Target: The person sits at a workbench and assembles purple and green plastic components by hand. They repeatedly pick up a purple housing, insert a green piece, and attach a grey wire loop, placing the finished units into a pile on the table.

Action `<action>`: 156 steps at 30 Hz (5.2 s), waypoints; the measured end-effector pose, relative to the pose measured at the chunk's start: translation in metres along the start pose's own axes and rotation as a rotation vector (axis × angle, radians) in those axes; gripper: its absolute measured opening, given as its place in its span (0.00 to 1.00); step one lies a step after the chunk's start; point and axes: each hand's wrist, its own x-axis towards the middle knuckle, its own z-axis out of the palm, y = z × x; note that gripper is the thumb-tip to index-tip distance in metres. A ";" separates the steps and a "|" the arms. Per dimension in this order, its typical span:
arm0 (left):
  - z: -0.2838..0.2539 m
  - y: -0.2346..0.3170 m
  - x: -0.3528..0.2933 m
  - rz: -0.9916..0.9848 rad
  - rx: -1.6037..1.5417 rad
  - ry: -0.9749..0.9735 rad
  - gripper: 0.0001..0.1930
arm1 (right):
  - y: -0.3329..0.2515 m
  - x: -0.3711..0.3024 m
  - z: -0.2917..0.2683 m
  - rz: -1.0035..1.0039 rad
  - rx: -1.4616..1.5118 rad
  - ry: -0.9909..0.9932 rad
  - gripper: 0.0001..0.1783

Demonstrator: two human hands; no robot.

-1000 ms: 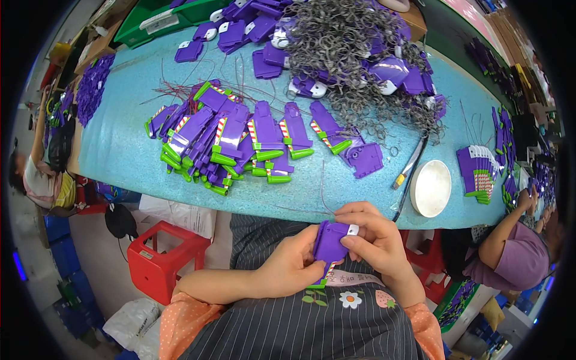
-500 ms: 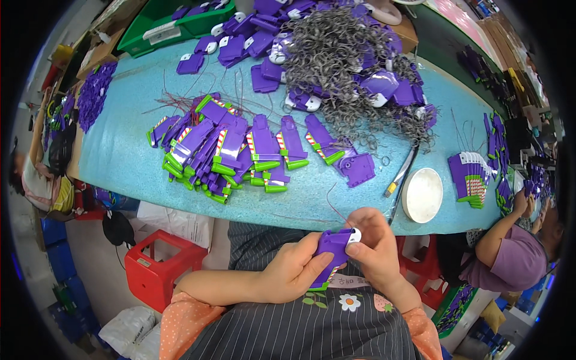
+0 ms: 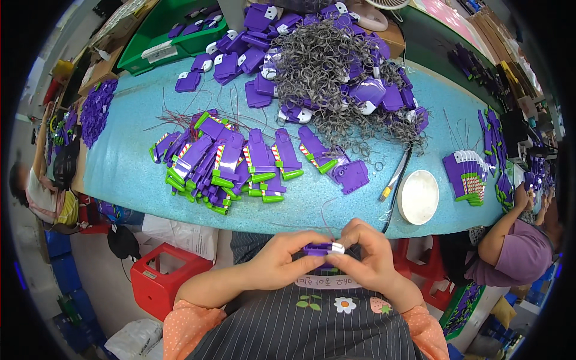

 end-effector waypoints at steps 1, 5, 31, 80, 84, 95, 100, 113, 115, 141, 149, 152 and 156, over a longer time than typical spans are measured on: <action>0.000 0.003 0.005 0.076 0.067 0.039 0.09 | 0.003 0.000 -0.002 0.001 0.020 0.029 0.17; 0.002 0.005 0.011 0.163 0.078 0.225 0.08 | -0.005 -0.004 -0.004 0.183 0.102 0.151 0.20; -0.010 0.025 0.030 0.260 0.592 -0.042 0.20 | -0.010 -0.008 -0.007 0.222 0.067 0.131 0.09; -0.027 -0.036 -0.013 0.014 -0.381 0.521 0.17 | 0.014 0.105 0.027 -0.252 -0.874 0.050 0.19; -0.024 -0.033 -0.019 -0.104 -0.584 0.464 0.18 | -0.020 0.045 -0.009 0.077 0.098 0.046 0.16; -0.005 -0.015 -0.012 -0.214 -0.670 0.193 0.16 | 0.011 -0.002 -0.012 0.421 0.533 0.087 0.18; 0.011 -0.017 -0.002 -0.478 -0.674 -0.017 0.19 | 0.005 0.053 -0.001 0.426 0.525 0.159 0.18; 0.024 -0.009 -0.002 0.058 -0.534 0.291 0.16 | -0.014 0.019 0.016 -0.253 -0.635 0.403 0.12; 0.031 -0.010 -0.003 0.099 -0.516 0.311 0.16 | -0.016 0.019 0.015 -0.266 -0.708 0.386 0.11; 0.022 -0.017 -0.011 0.129 0.190 0.402 0.14 | -0.001 0.020 0.021 -0.398 -0.738 0.441 0.08; 0.029 -0.019 -0.014 0.064 -0.055 0.366 0.14 | 0.002 0.011 0.022 -0.372 -0.678 0.498 0.07; 0.033 -0.020 -0.014 0.106 0.020 0.369 0.14 | 0.003 0.009 0.022 -0.408 -0.680 0.527 0.08; 0.032 -0.004 -0.009 0.225 0.446 0.362 0.15 | -0.001 0.006 0.019 -0.425 -0.678 0.527 0.08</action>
